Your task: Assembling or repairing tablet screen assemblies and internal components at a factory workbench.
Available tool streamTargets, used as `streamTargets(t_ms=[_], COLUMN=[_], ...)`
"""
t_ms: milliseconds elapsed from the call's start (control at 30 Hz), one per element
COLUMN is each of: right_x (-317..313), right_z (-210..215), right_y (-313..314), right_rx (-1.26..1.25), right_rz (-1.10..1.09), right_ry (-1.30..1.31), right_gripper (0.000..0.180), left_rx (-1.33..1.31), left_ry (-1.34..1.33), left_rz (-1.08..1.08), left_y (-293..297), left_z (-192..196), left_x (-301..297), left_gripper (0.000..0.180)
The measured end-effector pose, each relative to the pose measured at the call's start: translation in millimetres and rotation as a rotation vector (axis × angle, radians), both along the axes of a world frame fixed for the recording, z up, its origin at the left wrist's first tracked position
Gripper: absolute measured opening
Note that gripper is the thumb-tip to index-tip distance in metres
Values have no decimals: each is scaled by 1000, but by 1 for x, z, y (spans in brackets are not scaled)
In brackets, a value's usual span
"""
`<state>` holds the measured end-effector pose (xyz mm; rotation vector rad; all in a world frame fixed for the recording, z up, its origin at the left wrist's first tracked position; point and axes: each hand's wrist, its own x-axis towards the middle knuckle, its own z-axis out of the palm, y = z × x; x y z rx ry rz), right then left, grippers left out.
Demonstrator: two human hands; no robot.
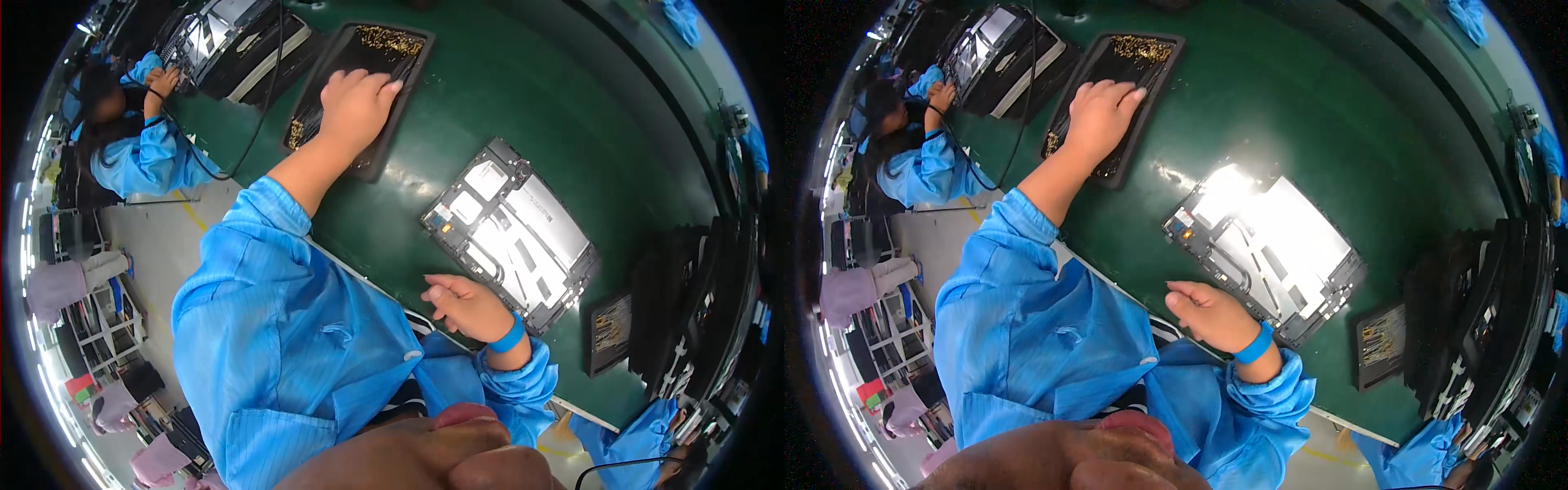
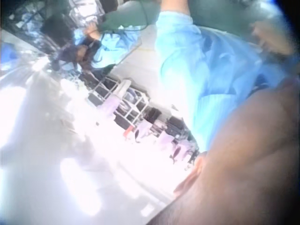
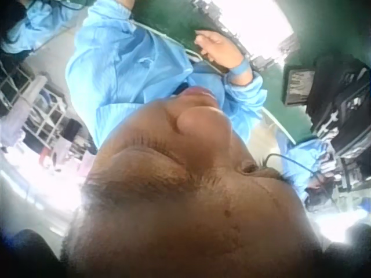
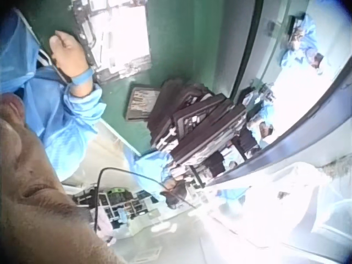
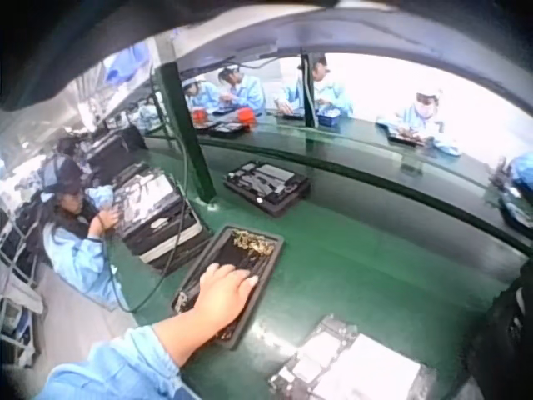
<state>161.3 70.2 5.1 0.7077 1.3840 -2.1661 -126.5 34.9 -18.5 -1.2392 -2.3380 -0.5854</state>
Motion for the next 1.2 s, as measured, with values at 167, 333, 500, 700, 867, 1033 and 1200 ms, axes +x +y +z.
streamTargets(t_ms=[167, 333, 500, 700, 867, 1033, 1200], right_x=[-3, -1, -3, -3, 1, 5, 12], right_z=[0, 2, -1, 8, 23, 27, 27], right_y=[2, -3, -1, 17, 7, 4, -5], right_rx=[8, 17, 38, 68, 145, 204, 100], right_rz=[20, 0, -46, -449, -728, -609, -672], right_ry=[-10, 8, 1, 19, 54, 6, -54], right_gripper=[47, 46, 46, 40, 40, 31, 25], left_rx=[-10, -307, -214, -197, -186, -301, -280], left_ry=[35, 40, 66, -38, -141, -202, -374], left_rz=[-77, -4, -142, -773, -930, -1055, -1075], left_y=[11, 25, 26, -4, -20, -29, -35], left_z=[11, 0, 11, 48, 54, 58, 48], left_x=[22, 23, 25, 75, 107, 117, 129], left_gripper=[22, 18, 14, 11, 20, 19, 20])
